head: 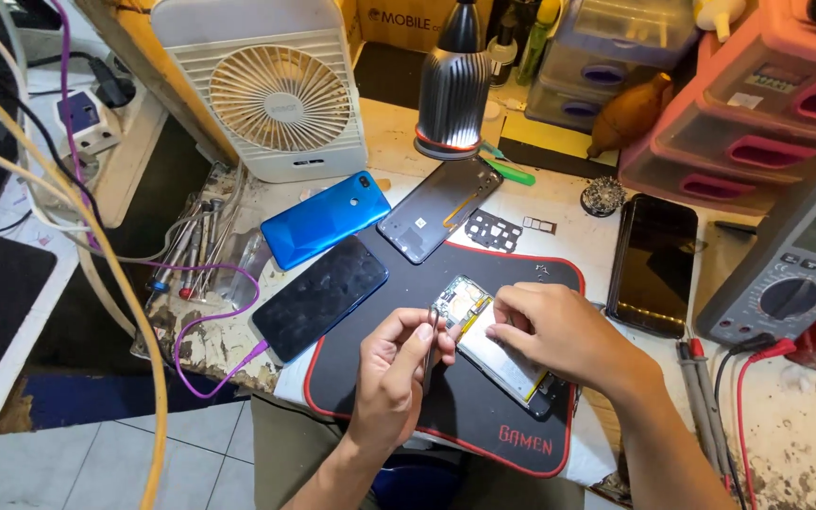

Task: Assembling internal components of a mobile phone, including the battery and motherboard, into the phone's frame.

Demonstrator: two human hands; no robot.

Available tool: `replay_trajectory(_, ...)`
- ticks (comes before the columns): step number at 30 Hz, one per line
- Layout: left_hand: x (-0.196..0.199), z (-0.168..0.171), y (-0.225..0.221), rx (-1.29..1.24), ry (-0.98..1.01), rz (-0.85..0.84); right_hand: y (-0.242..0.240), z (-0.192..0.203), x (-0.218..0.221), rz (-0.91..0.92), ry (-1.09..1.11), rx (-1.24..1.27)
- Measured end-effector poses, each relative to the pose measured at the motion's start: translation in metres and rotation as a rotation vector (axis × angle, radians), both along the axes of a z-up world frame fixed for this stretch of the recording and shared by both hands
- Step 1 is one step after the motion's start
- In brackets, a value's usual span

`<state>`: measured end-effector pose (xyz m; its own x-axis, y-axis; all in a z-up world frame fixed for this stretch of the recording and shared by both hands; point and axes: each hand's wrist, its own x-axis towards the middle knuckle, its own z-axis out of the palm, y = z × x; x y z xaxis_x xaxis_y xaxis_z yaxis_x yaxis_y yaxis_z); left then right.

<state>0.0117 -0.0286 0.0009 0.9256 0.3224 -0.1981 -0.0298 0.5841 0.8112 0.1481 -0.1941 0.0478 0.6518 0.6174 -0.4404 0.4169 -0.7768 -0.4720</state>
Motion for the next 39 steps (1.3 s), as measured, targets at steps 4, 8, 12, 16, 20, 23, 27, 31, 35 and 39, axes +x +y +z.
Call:
replay_trajectory(4,0.001,0.001,-0.005,0.045,-0.045,-0.027,-0.002,-0.004,0.0,-0.02,-0.002,0.005)
replay_trajectory(8,0.0,0.012,-0.009,0.135,-0.038,-0.013,-0.005,-0.011,0.001,0.019,-0.037,0.082)
replay_trajectory(12,0.001,0.008,-0.006,0.167,-0.047,-0.004,-0.006,-0.007,0.0,0.02,-0.021,0.094)
replay_trajectory(16,0.0,0.01,-0.006,0.17,-0.022,-0.012,-0.007,-0.012,0.0,0.03,-0.03,0.11)
replay_trajectory(20,0.002,0.008,-0.004,0.158,-0.04,-0.007,-0.008,-0.015,0.001,0.035,-0.037,0.104)
replay_trajectory(23,0.002,0.002,0.0,0.135,-0.035,0.011,-0.008,-0.016,0.001,0.04,-0.026,0.115)
replay_trajectory(27,0.001,0.0,0.002,0.089,-0.014,0.012,-0.008,-0.018,0.001,0.037,-0.024,0.104)
replay_trajectory(31,0.001,-0.001,0.003,0.041,-0.026,0.022,-0.007,-0.017,0.002,0.044,-0.038,0.109)
replay_trajectory(35,0.004,0.007,0.001,0.028,-0.007,-0.008,-0.007,-0.016,0.001,0.039,-0.038,0.086)
replay_trajectory(39,0.009,0.01,0.002,-0.13,0.01,0.032,-0.007,-0.014,0.0,0.04,-0.056,0.08)
